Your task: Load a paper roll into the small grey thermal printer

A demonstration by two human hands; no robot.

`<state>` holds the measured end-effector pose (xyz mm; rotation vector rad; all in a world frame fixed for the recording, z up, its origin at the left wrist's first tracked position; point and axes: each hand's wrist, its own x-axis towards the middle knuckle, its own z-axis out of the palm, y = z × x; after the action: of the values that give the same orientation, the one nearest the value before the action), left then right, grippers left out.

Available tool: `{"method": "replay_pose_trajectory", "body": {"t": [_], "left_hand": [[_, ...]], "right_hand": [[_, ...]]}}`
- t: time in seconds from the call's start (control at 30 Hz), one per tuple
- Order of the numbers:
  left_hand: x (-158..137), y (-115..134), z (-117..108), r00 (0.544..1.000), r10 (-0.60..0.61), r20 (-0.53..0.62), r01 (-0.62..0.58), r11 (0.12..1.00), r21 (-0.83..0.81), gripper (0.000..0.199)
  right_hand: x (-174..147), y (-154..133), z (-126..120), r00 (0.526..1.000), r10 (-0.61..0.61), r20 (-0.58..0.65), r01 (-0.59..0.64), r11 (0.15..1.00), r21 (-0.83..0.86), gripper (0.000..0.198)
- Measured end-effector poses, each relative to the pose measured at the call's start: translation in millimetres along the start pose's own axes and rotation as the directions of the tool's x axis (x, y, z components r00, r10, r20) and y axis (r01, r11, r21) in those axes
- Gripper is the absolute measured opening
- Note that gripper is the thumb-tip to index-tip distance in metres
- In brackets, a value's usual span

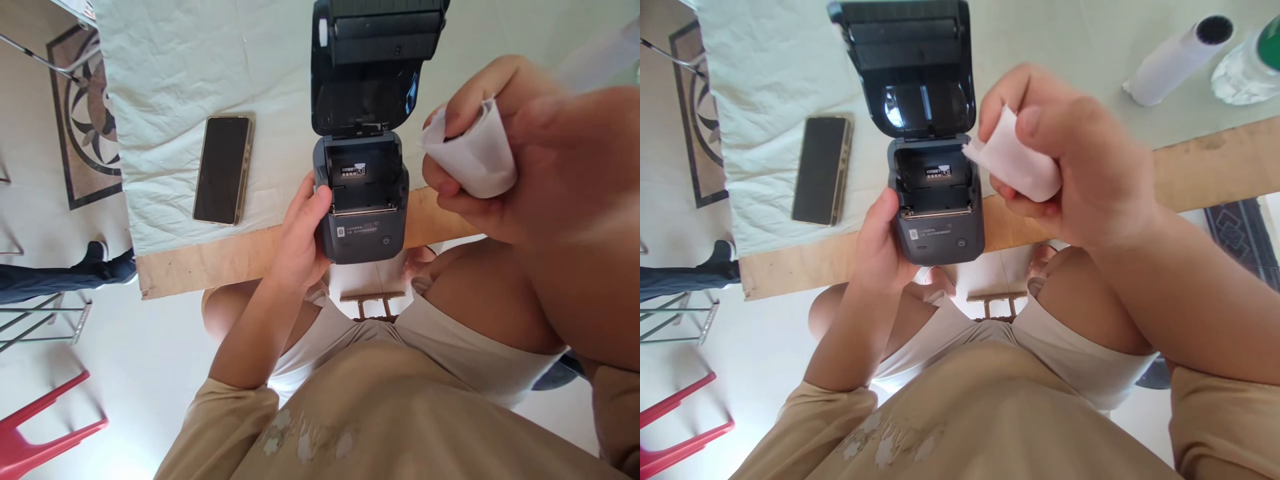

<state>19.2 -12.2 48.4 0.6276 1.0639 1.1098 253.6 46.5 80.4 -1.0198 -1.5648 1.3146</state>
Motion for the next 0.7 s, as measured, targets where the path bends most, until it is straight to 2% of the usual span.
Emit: {"method": "replay_pose_trajectory", "body": {"t": [0.1,0.2,0.23,0.4,0.53,0.63,0.7], "left_hand": [[0.8,-3.0,-2.6,1.000,0.013,0.013,-0.013,1.000,0.014,0.037],[1.3,-5.4,-4.1,0.999,0.027,0.021,-0.028,0.999,0.033,0.044],[1.5,-5.8,-4.2,1.000,0.023,0.021,-0.024,0.999,0.039,0.047],[1.9,-3.6,-2.7,0.999,0.005,0.046,-0.006,1.000,0.028,0.050],[0.3,-0.2,-0.6,0.997,-0.018,0.073,0.018,1.000,0.004,0.046],[-0.2,-0.1,-0.6,0.998,-0.005,0.068,0.004,1.000,0.008,0.041],[0.2,-1.3,-1.4,0.999,0.007,0.054,-0.007,1.000,-0.011,0.038]], "right_hand": [[4.3,6.6,-17.5,0.958,0.185,0.220,-0.230,0.953,0.197,0.049],[5.0,10.0,-24.7,0.957,0.184,0.225,-0.241,0.935,0.260,0.021],[4.0,10.2,-24.0,0.952,0.184,0.244,-0.249,0.930,0.269,0.022],[-8.5,4.4,-12.7,0.964,0.133,0.231,-0.192,0.947,0.256,0.064],[-12.5,0.6,-18.4,0.954,0.132,0.269,-0.193,0.957,0.215,0.076],[-8.1,6.0,-27.3,0.964,0.188,0.188,-0.227,0.951,0.212,0.071],[-5.0,14.4,-30.1,0.981,0.156,0.114,-0.173,0.972,0.156,0.059]]}}
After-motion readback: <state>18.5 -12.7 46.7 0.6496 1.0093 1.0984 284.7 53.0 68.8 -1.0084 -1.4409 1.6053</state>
